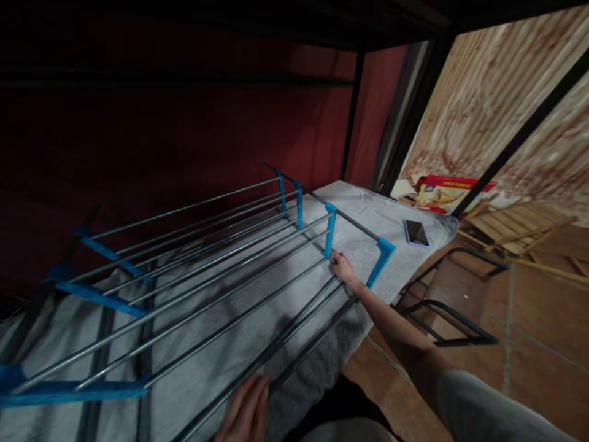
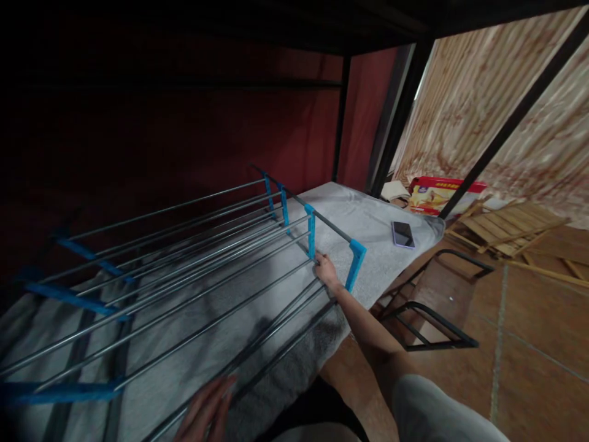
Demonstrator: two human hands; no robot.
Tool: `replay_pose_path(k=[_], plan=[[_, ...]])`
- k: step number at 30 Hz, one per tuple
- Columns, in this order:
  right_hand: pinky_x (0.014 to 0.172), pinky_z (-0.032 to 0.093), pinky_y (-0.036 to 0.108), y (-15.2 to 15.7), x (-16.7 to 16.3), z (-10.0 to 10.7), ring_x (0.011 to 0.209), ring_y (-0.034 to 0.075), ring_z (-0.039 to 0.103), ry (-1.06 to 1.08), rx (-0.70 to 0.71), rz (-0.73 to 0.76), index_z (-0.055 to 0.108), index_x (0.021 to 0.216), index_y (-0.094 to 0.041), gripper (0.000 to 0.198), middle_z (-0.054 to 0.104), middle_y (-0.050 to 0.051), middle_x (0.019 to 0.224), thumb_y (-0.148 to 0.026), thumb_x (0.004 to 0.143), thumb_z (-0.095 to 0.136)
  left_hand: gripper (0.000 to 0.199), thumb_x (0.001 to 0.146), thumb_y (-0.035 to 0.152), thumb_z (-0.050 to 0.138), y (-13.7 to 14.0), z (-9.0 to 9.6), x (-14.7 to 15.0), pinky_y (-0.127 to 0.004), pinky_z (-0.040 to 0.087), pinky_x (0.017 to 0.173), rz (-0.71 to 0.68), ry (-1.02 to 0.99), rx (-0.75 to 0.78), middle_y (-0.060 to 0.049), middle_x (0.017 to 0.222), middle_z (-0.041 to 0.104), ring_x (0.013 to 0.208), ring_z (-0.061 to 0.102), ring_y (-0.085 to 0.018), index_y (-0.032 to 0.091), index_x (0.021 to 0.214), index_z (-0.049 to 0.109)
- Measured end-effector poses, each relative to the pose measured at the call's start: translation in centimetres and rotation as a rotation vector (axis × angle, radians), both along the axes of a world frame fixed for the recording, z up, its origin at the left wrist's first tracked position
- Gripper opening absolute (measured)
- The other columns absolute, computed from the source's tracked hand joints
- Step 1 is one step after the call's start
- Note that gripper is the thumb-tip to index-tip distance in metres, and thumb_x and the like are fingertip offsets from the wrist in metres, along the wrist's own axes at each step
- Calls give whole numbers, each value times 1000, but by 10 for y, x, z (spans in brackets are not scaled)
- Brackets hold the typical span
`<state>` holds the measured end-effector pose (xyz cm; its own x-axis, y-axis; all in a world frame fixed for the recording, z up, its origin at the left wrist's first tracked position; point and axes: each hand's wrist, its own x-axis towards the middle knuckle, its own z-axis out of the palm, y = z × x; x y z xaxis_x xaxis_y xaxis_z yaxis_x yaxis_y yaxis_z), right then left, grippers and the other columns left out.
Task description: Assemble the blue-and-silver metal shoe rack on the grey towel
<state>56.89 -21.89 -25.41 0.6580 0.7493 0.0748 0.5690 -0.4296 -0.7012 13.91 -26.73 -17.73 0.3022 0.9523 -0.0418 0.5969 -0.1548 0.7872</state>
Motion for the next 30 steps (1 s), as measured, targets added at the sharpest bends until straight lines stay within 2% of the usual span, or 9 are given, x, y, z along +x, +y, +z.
replay_pose_path(k=[3, 7, 11, 15, 20, 25, 30], plan=[[96, 49, 29, 1, 3, -3, 95, 19, 58, 9, 34, 19, 69, 127, -19, 51, 64, 6, 106, -8, 80, 51, 34, 97, 35, 48, 46, 5, 70, -48, 48, 113, -383, 14, 214, -11, 127, 66, 125, 60, -29, 25, 121, 70], [98, 48, 30, 4, 2, -6, 97, 19, 57, 2, 70, 20, 71, 122, -22, 49, 64, 5, 103, -6, 80, 52, 39, 95, 18, 46, 112, 1, 168, -45, 46, 114, -561, 318, 393, -18, 133, 64, 127, 58, -28, 12, 130, 63], [101, 47, 30, 4, 1, -7, 99, 19, 58, -29, 71, 20, 70, 124, -22, 49, 63, 6, 105, -6, 81, 53, 40, 97, 16, 47, 143, -15, 217, -43, 45, 112, -685, 567, 452, -18, 137, 61, 129, 56, -28, 12, 136, 58], [100, 47, 28, 3, 0, -8, 101, 18, 58, -58, 38, 28, 68, 128, -21, 49, 62, 7, 110, -7, 84, 54, 41, 97, 8, 38, 152, -25, 238, -45, 47, 108, -701, 660, 464, -16, 132, 63, 129, 54, -28, 16, 131, 61], [100, 47, 30, 3, -1, -8, 101, 21, 58, -79, -1, 21, 66, 130, -17, 48, 60, 11, 113, -8, 86, 52, 52, 91, -6, 29, 157, -28, 244, -34, 47, 105, -717, 616, 420, -15, 131, 61, 125, 57, -23, 13, 128, 59], [95, 49, 32, 2, -2, -6, 98, 22, 58, -87, -7, 31, 66, 128, -17, 48, 60, 12, 111, -6, 85, 48, 52, 92, -3, 28, 154, -31, 238, -32, 51, 98, -695, 521, 333, -16, 133, 59, 113, 64, -21, 14, 132, 56], [97, 49, 31, 1, -3, -5, 97, 21, 57, -87, 24, 33, 66, 130, -19, 54, 60, 10, 108, -3, 82, 47, 48, 95, 0, 30, 148, -29, 237, -29, 53, 95, -656, 449, 330, -14, 131, 60, 110, 65, -19, 16, 133, 55]])
